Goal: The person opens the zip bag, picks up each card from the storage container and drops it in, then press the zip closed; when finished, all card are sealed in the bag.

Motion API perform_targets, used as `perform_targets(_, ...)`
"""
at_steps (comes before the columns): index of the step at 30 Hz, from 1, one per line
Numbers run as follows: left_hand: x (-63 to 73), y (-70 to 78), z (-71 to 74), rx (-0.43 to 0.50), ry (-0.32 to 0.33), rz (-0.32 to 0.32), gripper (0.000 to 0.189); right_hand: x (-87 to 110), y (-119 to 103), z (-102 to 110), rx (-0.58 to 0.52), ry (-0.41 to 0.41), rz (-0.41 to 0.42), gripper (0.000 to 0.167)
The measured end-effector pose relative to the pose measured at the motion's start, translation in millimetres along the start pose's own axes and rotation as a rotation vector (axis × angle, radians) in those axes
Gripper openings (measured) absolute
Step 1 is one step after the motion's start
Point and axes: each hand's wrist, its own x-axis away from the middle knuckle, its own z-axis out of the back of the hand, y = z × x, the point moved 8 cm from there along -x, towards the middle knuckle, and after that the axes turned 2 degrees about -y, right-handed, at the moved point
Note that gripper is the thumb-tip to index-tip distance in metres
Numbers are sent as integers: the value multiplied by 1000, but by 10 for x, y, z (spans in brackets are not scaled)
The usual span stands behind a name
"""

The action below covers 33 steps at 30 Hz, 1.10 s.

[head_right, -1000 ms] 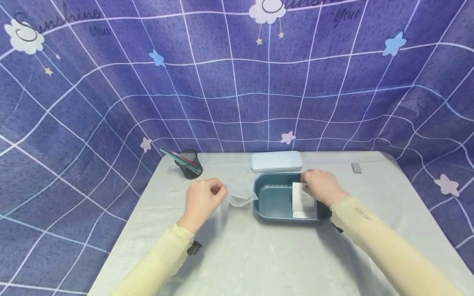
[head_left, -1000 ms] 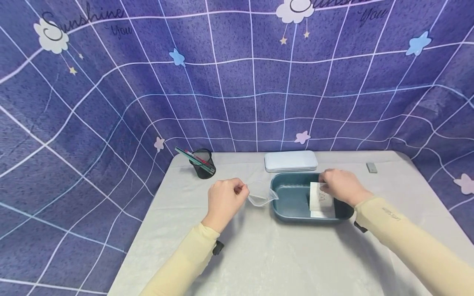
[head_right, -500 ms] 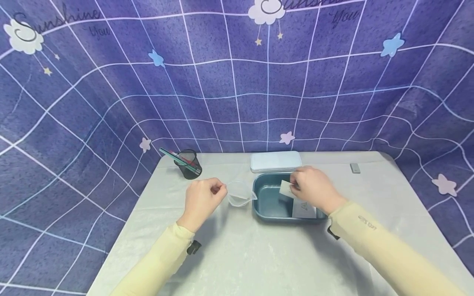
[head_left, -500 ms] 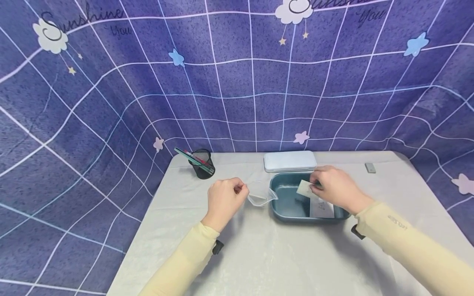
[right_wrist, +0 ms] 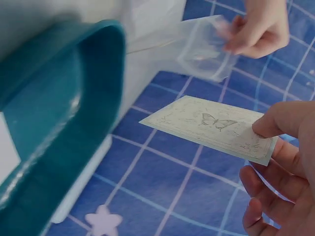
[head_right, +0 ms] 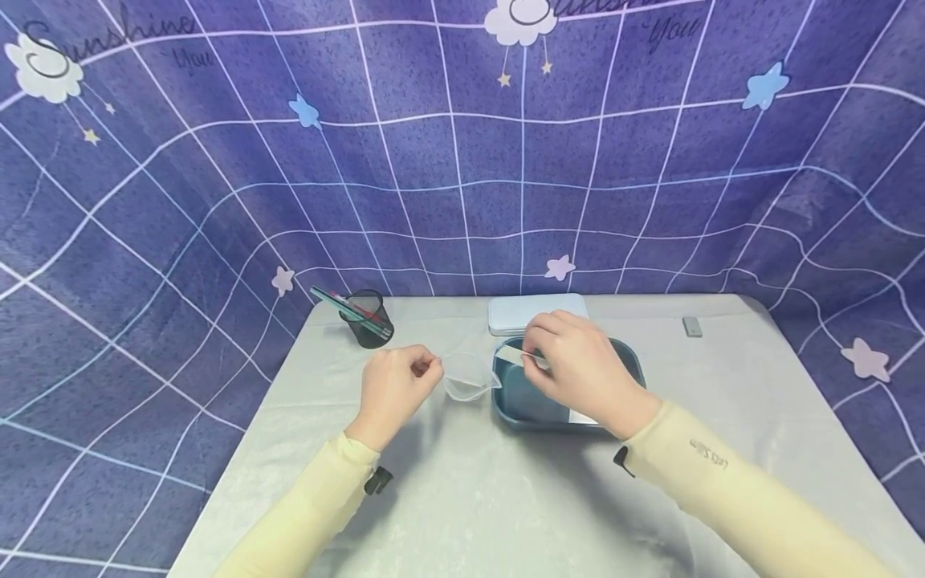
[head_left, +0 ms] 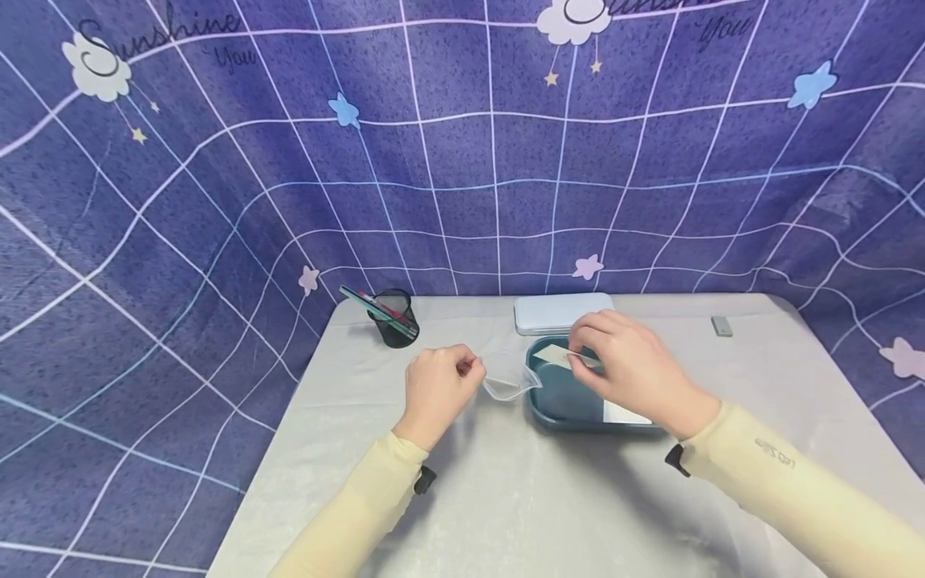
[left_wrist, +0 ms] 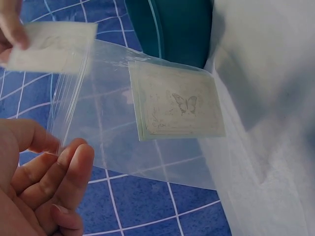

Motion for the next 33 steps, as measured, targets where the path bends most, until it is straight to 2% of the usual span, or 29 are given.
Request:
perform_targets(6,-13,10,-13,1,-5,-3,15,-107,-258,162,-58,89,76,3)
perform_targets(11,-16,13,-14,5,-2,-2,14,-146,-400,143,-120,118,93,3)
perform_targets(16,-9,18,-21,0,-5,-1,14,-146,-427,-58,-129,84,71,5)
perform_targets(24,12,41,-34,-3,0,-31,11,-96,-321,-393,-75,38,42,10)
perform_targets(33,15,39,-45,-8,-5,-30,12,-104,-271,-696,-88,-42,-5,14)
